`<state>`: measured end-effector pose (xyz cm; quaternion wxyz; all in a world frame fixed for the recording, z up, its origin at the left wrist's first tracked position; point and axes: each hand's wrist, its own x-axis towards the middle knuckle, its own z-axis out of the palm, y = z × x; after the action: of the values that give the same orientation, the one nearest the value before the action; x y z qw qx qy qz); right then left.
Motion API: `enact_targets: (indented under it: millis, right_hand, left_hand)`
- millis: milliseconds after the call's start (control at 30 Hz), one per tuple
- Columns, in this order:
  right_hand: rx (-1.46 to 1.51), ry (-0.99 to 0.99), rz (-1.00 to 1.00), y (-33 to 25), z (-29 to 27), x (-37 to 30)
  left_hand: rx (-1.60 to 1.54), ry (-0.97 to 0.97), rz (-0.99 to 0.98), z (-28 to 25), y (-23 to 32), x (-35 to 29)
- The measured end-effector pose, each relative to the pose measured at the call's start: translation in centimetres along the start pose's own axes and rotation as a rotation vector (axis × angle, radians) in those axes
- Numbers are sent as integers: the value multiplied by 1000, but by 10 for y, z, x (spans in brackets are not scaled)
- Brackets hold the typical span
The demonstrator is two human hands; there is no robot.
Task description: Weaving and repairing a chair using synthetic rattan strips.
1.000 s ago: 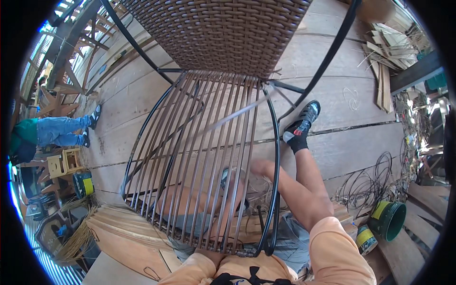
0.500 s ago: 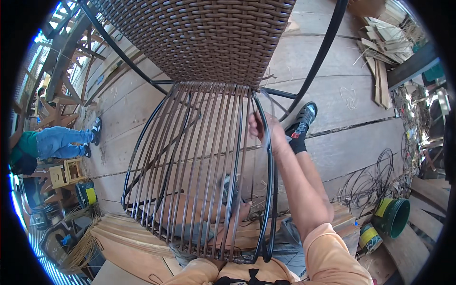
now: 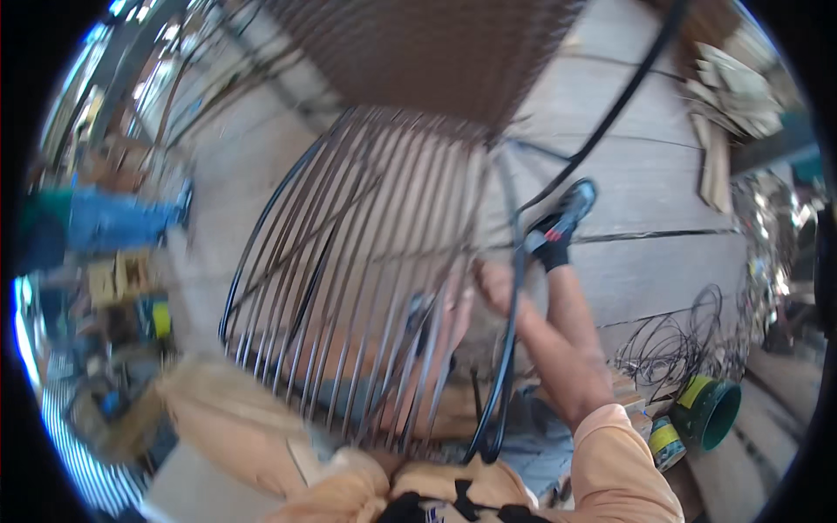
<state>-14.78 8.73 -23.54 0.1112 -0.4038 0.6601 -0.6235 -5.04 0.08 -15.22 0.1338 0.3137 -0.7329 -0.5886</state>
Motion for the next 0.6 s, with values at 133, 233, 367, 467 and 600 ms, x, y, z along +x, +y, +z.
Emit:
enact_targets:
  millis: [133, 233, 367, 467, 600]
  right_hand:
    - [-557, 186, 124, -26, -23, 16]
    - [117, 320, 768, -135, -59, 57]
    - [394, 466, 706, -207, -79, 11]
    - [381, 605, 702, -251, -82, -39]
    - [202, 634, 533, -299, -53, -91]
  left_hand:
    - [332, -437, -134, 3, -64, -75]
    - [312, -618, -117, -17, -25, -112]
    - [-22, -689, -188, -59, -32, -168]
    - [544, -913, -358, -118, 78, -173]
    - [-784, -385, -718, -158, 84, -213]
